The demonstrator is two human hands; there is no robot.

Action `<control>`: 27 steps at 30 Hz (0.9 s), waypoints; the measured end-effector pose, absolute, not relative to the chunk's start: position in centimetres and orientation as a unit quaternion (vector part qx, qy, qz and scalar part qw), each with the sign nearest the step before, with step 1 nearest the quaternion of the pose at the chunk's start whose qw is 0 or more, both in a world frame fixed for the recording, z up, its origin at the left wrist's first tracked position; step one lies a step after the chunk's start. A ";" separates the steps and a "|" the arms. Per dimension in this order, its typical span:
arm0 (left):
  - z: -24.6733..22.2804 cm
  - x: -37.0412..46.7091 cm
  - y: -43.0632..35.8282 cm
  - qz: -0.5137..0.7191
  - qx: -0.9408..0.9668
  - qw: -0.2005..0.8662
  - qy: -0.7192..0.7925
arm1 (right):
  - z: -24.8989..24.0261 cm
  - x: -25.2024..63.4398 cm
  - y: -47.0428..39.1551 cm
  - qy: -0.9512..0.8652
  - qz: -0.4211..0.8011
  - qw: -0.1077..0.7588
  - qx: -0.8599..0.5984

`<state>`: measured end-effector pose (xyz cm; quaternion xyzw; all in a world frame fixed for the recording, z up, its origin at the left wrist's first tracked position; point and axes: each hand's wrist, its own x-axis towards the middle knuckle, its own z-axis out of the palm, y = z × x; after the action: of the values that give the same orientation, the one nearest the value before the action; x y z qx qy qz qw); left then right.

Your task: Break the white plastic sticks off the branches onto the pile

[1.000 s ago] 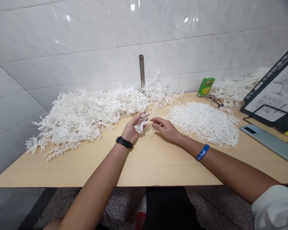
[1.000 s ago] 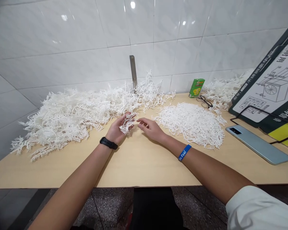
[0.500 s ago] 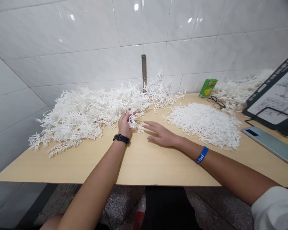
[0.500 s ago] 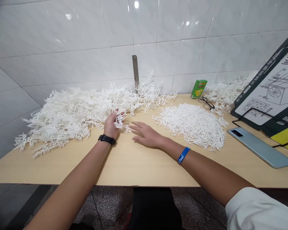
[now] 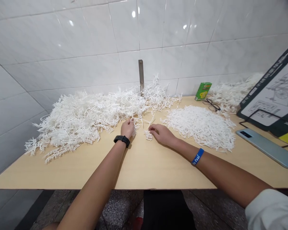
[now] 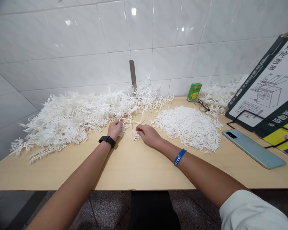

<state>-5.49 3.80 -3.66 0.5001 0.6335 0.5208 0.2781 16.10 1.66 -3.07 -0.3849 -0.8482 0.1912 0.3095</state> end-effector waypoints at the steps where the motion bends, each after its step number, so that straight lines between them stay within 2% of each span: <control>1: -3.5 -5.5 4.3 0.508 0.511 0.274 0.637 | -3.3 16.0 1.8 -0.848 0.190 0.314 -0.383; 6: -1.9 -6.0 7.2 0.458 0.562 0.273 0.632 | -4.0 15.8 2.4 -0.870 0.174 0.306 -0.345; 15: -2.4 -5.1 6.7 0.494 0.609 0.201 0.587 | -3.4 15.9 2.0 -0.868 0.193 0.295 -0.349; 22: -0.9 -4.4 5.2 0.604 0.592 0.114 0.521 | -3.7 16.1 2.3 -0.823 0.225 0.349 -0.389; 24: -0.5 -3.6 4.8 0.614 0.586 0.167 0.501 | -3.8 16.1 2.5 -0.775 0.259 0.393 -0.421; 27: -0.6 -2.0 4.4 0.593 0.561 0.362 0.449 | -4.1 16.1 3.0 -0.695 0.310 0.450 -0.468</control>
<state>-1.96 4.39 -0.61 0.5611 0.4494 0.5932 0.3623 16.14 2.96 -4.09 -0.4677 -0.6946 0.3097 0.4503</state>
